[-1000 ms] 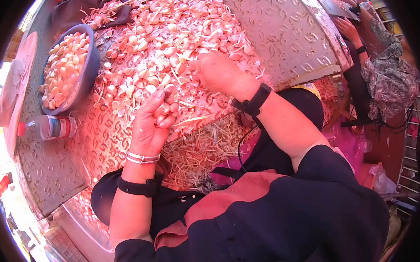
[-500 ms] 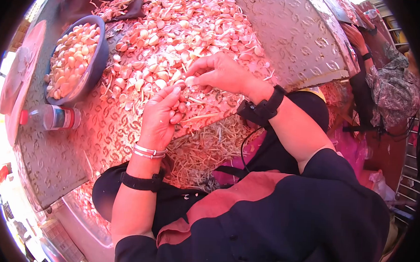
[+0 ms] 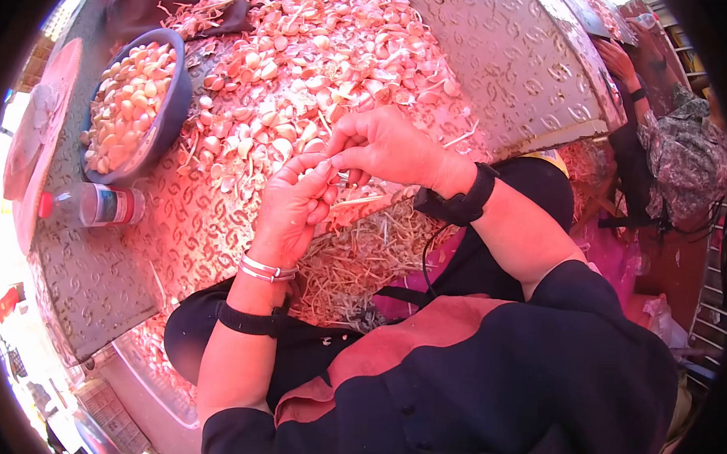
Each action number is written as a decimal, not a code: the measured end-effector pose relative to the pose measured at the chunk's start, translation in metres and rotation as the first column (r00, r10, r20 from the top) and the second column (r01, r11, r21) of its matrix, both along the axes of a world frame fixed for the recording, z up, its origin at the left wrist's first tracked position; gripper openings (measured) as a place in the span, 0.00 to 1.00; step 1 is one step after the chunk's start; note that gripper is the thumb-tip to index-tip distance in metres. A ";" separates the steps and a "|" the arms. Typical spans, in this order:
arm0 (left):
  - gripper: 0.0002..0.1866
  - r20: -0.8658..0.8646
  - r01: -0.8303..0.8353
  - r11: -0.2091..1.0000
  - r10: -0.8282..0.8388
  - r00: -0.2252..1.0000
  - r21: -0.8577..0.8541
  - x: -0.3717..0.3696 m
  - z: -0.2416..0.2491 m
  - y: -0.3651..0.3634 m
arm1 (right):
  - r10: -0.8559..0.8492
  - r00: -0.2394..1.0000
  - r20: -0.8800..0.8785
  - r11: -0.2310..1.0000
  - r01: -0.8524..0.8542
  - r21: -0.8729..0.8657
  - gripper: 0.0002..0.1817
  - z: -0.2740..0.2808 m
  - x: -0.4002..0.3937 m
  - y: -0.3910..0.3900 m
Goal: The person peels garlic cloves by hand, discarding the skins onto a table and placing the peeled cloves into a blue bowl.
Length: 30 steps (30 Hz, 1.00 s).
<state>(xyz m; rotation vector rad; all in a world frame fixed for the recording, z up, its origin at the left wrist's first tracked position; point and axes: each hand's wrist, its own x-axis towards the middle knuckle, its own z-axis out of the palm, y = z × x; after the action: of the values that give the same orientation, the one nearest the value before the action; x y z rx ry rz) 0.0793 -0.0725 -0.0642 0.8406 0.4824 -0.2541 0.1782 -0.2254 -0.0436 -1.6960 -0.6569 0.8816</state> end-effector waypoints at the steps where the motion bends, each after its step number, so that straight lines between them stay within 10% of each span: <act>1: 0.08 0.001 -0.001 1.000 0.001 1.000 0.001 -0.001 0.000 0.001 | -0.025 0.998 -0.059 0.998 0.028 0.051 0.05 -0.001 -0.001 0.000; 7: 0.08 0.077 0.040 0.953 -0.018 0.997 -0.299 -0.011 0.028 0.008 | -0.226 0.955 -0.193 0.953 0.257 0.157 0.07 0.013 0.017 -0.011; 9: 0.09 0.135 0.145 0.866 -0.091 0.987 -0.478 -0.026 0.051 0.003 | -0.328 0.871 0.365 0.932 0.361 -0.025 0.06 0.001 0.030 -0.022; 13: 0.09 0.369 0.463 0.695 -0.295 0.881 -0.550 -0.067 0.113 -0.022 | -0.133 0.663 0.737 0.967 0.248 -0.049 0.03 -0.022 0.028 -0.030; 15: 0.10 0.529 0.665 0.590 -0.419 0.737 -0.459 -0.075 0.137 -0.029 | -0.107 0.731 0.674 0.979 0.194 -0.056 0.07 -0.029 0.025 -0.024; 17: 0.07 0.645 0.601 0.617 -0.191 0.740 -0.507 -0.092 0.149 -0.052 | 0.043 0.555 0.830 0.983 0.125 -0.134 0.07 -0.033 0.024 -0.016; 30: 0.09 0.726 0.585 0.692 -0.127 0.676 -0.424 -0.109 0.168 -0.062 | 0.222 0.456 0.862 0.927 0.174 -0.331 0.07 -0.036 0.025 -0.011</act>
<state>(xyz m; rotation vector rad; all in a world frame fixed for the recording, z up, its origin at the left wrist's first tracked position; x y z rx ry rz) -0.0301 -0.1344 0.1041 0.2905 -0.4684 -0.4604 0.2034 -0.2361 -0.0796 -2.5198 -1.2751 -0.0088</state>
